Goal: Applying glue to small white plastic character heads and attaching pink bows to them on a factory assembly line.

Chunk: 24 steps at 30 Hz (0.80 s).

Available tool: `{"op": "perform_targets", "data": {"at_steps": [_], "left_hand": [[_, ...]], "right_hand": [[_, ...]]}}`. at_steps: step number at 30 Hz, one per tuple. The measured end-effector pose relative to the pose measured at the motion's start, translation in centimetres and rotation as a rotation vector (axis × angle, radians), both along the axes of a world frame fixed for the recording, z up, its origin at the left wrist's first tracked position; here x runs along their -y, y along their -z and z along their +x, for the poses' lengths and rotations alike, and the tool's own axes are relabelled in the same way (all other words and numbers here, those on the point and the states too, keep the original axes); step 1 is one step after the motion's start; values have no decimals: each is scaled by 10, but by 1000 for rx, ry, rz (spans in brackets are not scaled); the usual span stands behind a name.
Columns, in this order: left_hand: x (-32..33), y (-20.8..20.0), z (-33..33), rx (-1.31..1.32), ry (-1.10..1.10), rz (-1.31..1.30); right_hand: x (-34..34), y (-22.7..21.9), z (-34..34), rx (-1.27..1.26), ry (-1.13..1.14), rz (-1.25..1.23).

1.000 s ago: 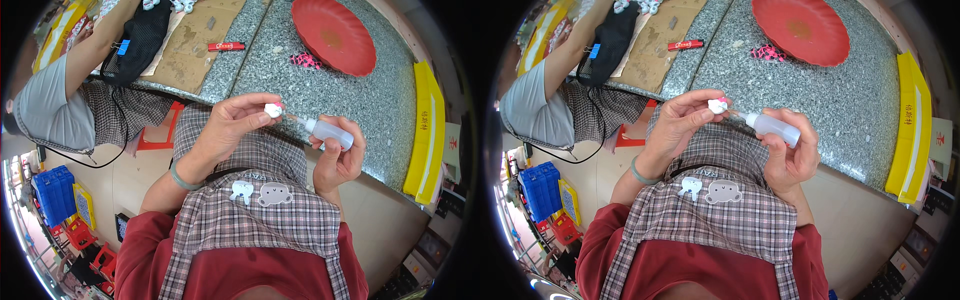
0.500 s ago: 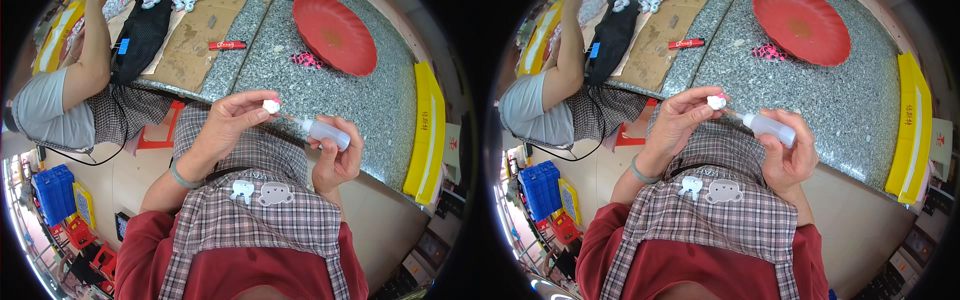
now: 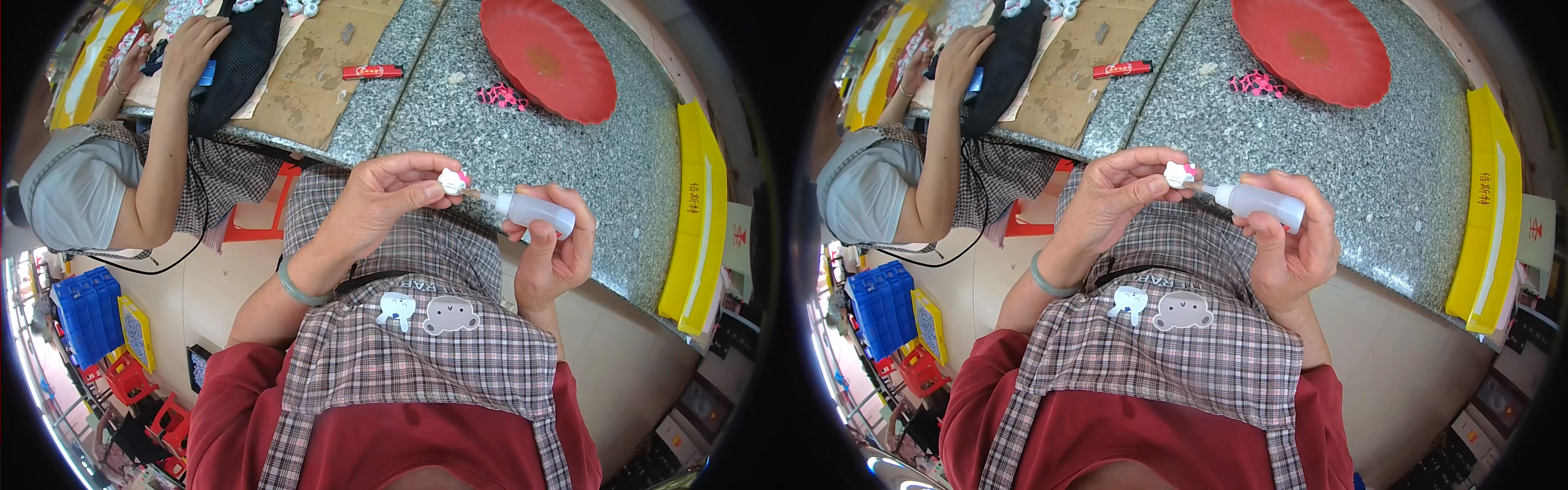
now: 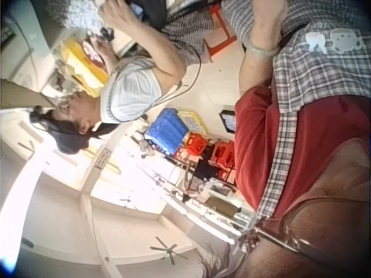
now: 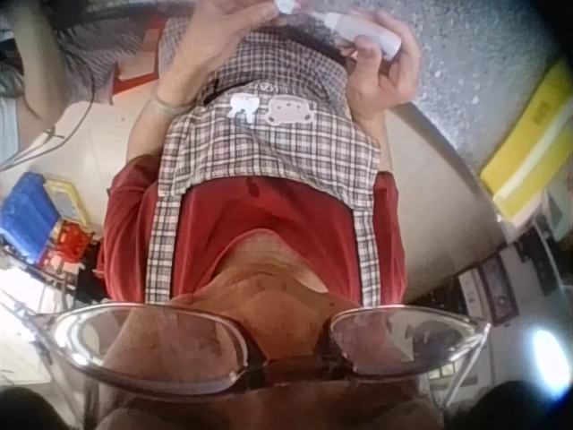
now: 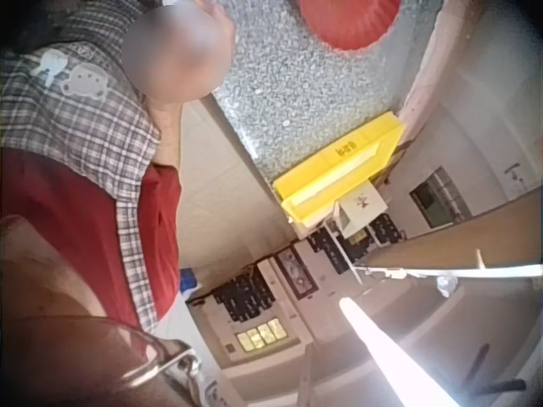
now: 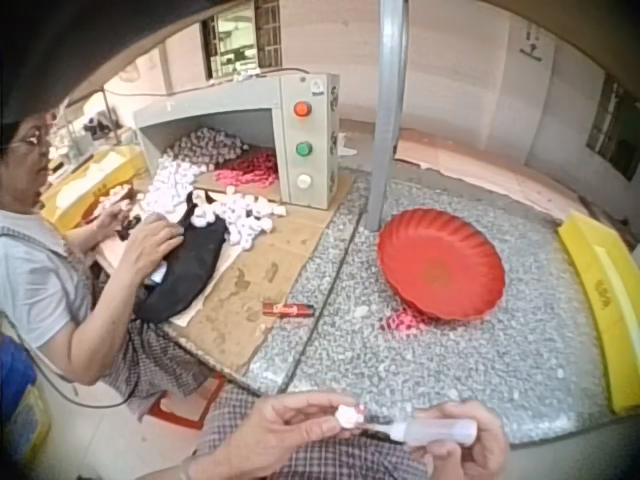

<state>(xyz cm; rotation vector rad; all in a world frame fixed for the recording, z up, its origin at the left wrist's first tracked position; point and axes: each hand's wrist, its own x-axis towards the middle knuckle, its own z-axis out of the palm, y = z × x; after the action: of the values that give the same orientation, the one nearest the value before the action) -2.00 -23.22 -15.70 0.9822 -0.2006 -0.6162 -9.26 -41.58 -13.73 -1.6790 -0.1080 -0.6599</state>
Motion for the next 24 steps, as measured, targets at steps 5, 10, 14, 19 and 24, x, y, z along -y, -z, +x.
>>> {"op": "perform_targets", "data": {"at_steps": [5, 10, 14, 19, 24], "left_hand": [[0, -1, 0, -33, 38, -27], [-1, -1, 3, -102, 67, -105], [-1, 1, 4, -134, 95, -193], [-2, 1, 4, -159, 103, -213], [-2, 2, 4, -158, 117, -231]], "right_hand": [[0, 0, 0, 16, 17, 18], [1, -1, 0, 53, 19, 18], [4, 0, 0, 65, 10, 69], [4, -1, -1, 72, 14, 54], [2, -2, -1, 52, 14, 46]]}}
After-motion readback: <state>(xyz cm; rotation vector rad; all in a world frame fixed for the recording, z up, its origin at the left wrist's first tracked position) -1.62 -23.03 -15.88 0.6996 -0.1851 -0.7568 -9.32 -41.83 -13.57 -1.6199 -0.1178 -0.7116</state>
